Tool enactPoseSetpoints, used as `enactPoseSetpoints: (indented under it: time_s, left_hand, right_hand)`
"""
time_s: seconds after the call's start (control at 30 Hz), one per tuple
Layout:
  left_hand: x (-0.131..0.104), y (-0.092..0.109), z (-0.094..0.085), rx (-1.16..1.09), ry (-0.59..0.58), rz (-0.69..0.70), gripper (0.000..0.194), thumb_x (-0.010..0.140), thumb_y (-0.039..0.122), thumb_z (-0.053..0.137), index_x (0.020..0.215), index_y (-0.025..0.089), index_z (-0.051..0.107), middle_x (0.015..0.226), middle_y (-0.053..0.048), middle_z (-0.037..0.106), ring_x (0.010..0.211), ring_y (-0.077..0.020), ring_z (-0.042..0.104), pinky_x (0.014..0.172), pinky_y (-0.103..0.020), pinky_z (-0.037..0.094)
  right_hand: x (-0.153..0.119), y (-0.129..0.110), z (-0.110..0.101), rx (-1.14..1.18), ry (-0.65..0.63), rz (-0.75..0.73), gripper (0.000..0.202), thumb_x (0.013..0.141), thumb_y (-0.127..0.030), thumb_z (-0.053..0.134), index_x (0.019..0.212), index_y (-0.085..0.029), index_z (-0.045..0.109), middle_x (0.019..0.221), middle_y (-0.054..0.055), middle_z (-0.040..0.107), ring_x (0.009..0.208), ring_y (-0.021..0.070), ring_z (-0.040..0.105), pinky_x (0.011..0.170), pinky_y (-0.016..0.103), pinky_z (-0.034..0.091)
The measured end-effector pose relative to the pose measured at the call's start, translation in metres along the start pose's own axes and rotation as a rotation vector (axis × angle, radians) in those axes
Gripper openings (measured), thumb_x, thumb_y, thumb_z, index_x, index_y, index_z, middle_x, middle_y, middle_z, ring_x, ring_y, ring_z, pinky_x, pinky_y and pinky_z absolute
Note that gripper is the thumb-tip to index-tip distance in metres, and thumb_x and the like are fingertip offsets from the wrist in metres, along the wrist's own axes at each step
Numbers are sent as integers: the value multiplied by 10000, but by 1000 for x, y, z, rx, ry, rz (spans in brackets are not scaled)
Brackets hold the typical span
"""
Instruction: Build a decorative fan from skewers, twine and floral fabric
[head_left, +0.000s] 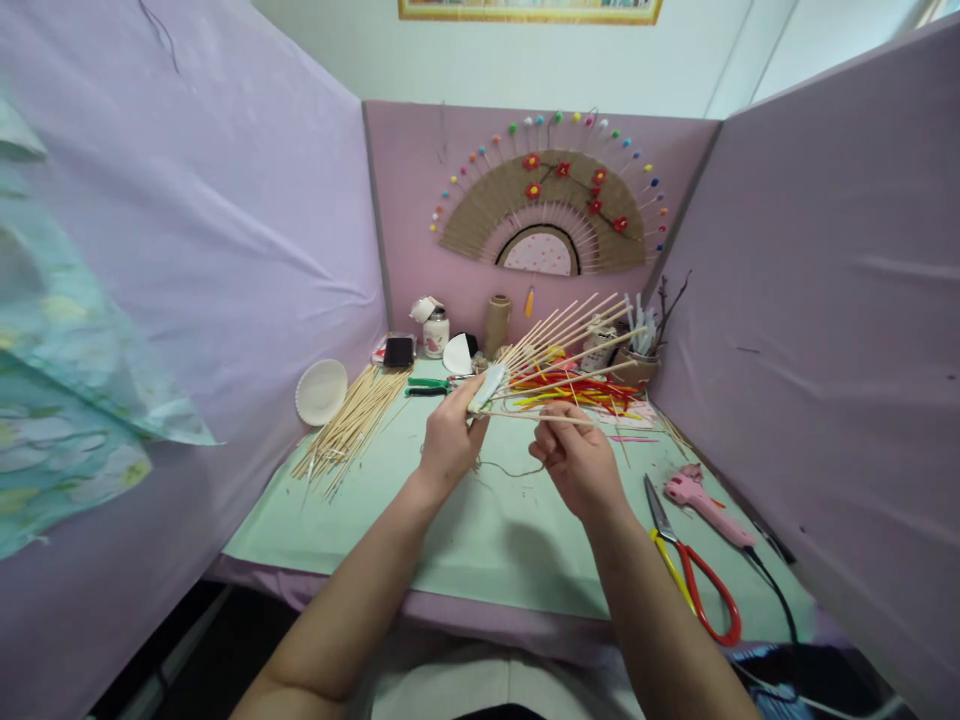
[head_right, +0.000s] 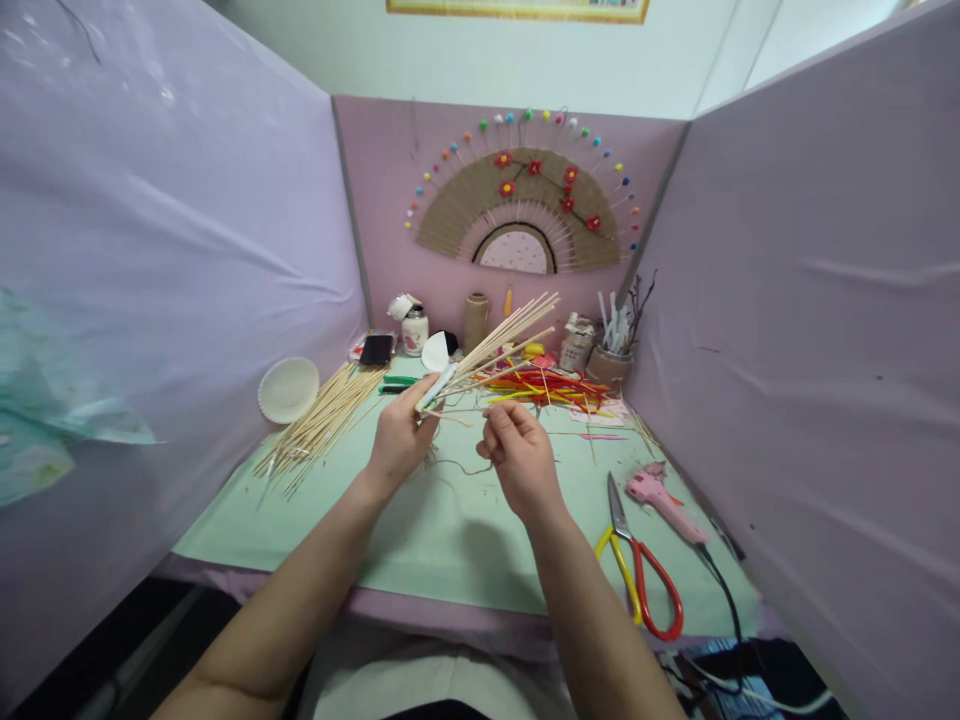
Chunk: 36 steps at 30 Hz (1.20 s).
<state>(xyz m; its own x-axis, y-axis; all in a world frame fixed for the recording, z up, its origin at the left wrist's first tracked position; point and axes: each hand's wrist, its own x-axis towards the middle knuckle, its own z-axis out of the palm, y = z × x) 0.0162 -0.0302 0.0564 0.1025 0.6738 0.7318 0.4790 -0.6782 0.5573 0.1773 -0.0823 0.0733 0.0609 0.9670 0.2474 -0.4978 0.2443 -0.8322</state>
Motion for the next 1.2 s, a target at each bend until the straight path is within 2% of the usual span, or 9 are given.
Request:
enactPoseSetpoints:
  time_s: [0.27, 0.53, 0.7, 0.8, 0.87, 0.93, 1.0, 1.1, 1.2]
  left_hand:
    - [6, 31, -10, -313, -154, -115, 357, 900, 297, 561, 1229, 190, 650, 1202, -58, 693, 1093, -225, 640, 996, -344, 484]
    - [0, 13, -10, -655, -166, -329, 373, 807, 417, 692, 1074, 157, 718, 1104, -64, 724, 1083, -264, 648, 980, -417, 528]
    - [-8, -5, -5, -882, 25, -470, 451, 687, 521, 779, 932, 145, 730, 997, -77, 738, 1016, -264, 684, 966, -473, 553]
    - [-13, -14, -5, -975, 149, -485, 468, 672, 531, 792, 974, 184, 706, 1031, -65, 734, 1055, -251, 670, 954, -503, 557]
    - [-16, -21, -5, -1014, 192, -503, 426, 670, 498, 808, 949, 195, 698, 1021, -53, 738, 1042, -242, 671, 942, -519, 558]
    - [-18, -25, -4, -1057, 224, -531, 389, 673, 461, 818, 938, 203, 697, 1028, -44, 738, 1044, -236, 667, 947, -521, 554]
    - [-19, -28, -3, -1091, 247, -575, 353, 670, 416, 829, 925, 211, 698, 1013, -33, 741, 1037, -231, 666, 936, -509, 562]
    - [-19, -26, 0, -1106, 306, -600, 293, 682, 357, 819, 909, 216, 699, 994, -21, 741, 1006, -216, 669, 888, -461, 592]
    - [-19, -22, 2, -1143, 320, -591, 242, 697, 322, 796, 892, 215, 701, 974, -18, 738, 988, -207, 669, 852, -420, 608]
  right_hand:
    - [22, -21, 5, -122, -33, -149, 269, 736, -433, 774, 738, -216, 613, 535, -74, 385, 498, 74, 316, 472, 216, 313]
    - [18, -12, -8, -202, 16, -161, 224, 742, -379, 770, 798, -214, 628, 605, -68, 481, 511, 69, 384, 514, 221, 359]
    - [4, 13, -24, -266, 10, -88, 223, 799, -419, 708, 800, -215, 620, 604, -55, 509, 548, 94, 436, 562, 245, 379]
    - [-10, 24, -33, -498, -68, -34, 231, 860, -415, 630, 756, -210, 608, 590, -41, 518, 575, 116, 468, 585, 259, 385]
    - [-21, 24, -42, -710, -131, -42, 193, 870, -381, 609, 787, -209, 632, 706, -5, 607, 688, 147, 549, 674, 282, 431]
    - [-30, 17, -56, -909, -168, -105, 150, 873, -352, 602, 903, -217, 659, 924, 37, 672, 895, 191, 604, 836, 326, 453]
    - [-36, 3, -78, -1070, -128, -190, 184, 886, -353, 582, 1003, -228, 649, 1090, 66, 663, 1060, 222, 588, 961, 371, 425]
    - [-43, -23, -127, -1309, 103, -249, 238, 903, -379, 535, 1041, -210, 630, 1129, 108, 654, 1098, 257, 579, 993, 417, 417]
    - [-47, -46, -182, -1654, 409, -73, 340, 874, -344, 545, 1126, -131, 627, 1159, 182, 629, 1109, 319, 562, 984, 449, 409]
